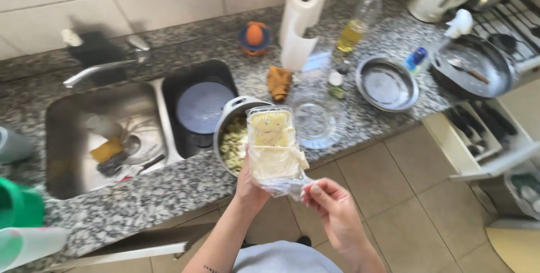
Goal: The person drains cooked pasta into a colander in the sink. They retrieve a block of butter from the refrigerator and unwrap it. Using a spoon, they add butter and oil to the pasta in a pot and stir the mixture.
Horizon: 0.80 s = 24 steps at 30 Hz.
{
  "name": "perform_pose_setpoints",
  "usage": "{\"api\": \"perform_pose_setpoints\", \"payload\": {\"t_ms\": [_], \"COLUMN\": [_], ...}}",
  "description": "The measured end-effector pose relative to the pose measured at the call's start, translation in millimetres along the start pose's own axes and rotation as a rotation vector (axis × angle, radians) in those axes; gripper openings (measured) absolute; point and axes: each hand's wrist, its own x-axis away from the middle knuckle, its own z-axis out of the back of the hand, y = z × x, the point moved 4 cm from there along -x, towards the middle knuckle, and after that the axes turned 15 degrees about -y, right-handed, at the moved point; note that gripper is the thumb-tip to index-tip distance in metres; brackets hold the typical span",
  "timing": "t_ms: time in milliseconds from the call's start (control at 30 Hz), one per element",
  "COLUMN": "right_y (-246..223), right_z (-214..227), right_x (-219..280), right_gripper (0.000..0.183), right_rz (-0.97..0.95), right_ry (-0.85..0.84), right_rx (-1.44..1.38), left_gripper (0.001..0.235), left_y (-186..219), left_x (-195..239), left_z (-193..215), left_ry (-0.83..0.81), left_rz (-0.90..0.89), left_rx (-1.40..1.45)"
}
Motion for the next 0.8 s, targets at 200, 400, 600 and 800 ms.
{"api": "perform_pose_setpoints", "payload": {"t_ms": [200, 400, 600, 800], "right_y": [-33, -23, -72, -78], "right_z": [83, 121, 113, 144], "right_x": [40, 60, 62, 53], "right_gripper": [0.031, 0.043, 0.067, 0.061], "right_rz": [0.180, 0.135, 0.268, 0.232], "right_ry": [0.247, 0.245, 0.057, 0.194], "right_rx": [0.246, -0.082, -0.242, -0.384], "left_gripper": [0.060, 0.055, 0.053, 0.055], "left_y": [-84, -165, -194, -186], "left_x": [-16, -26, -31, -36], "left_z": [-49, -71, -71, -65], "left_ry": [-0.032, 0.266, 0.120, -0.228], "left_rz": [-0.017, 0.096, -0.017, 0.003], "left_rx": [-0.135, -0.106, -0.189, -0.360]}}
